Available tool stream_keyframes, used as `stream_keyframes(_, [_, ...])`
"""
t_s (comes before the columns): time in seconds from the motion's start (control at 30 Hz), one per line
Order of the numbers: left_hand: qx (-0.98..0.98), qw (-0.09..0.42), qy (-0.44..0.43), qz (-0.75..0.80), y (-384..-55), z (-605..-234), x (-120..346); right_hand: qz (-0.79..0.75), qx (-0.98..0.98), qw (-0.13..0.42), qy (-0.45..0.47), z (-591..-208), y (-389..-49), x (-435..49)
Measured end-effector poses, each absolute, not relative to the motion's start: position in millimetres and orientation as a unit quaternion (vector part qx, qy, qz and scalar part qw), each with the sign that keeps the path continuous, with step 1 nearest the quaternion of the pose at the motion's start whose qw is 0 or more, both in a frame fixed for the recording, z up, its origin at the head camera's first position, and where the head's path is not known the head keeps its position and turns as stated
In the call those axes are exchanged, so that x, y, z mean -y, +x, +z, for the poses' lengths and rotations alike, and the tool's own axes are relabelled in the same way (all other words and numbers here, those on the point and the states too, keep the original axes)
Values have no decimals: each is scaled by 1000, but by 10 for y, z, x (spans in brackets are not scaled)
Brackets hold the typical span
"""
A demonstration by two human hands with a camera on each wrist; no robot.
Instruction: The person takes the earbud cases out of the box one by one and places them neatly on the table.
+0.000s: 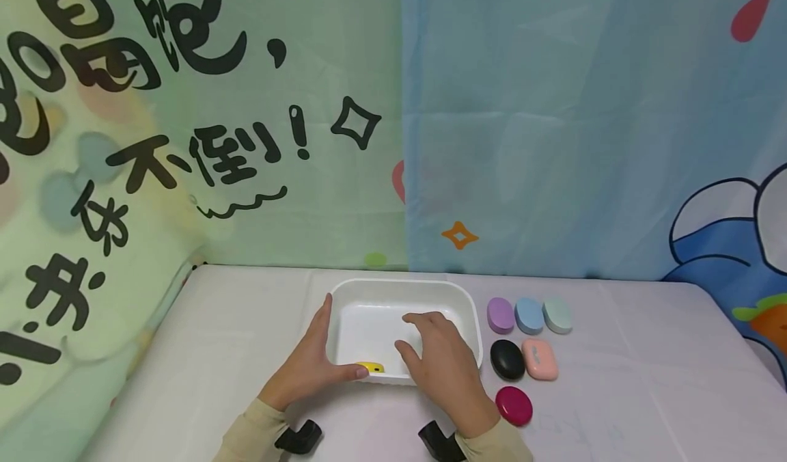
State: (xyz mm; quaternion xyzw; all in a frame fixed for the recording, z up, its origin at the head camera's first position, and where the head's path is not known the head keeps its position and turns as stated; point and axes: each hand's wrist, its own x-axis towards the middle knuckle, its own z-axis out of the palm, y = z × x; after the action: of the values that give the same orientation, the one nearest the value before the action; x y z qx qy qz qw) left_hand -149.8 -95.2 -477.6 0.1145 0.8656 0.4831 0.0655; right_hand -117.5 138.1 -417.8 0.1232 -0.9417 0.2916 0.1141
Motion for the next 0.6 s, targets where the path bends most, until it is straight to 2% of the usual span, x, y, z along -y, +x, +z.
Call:
stream_keyframes(0.2, [-867, 67, 115, 481, -1502, -4764, 949, 318, 935, 85, 134, -4195, -1237, -1298])
stream_keyframes(0.6, [-869, 68, 119, 476, -1499, -4776, 956, 349, 927, -52, 123, -4196, -1396, -1178])
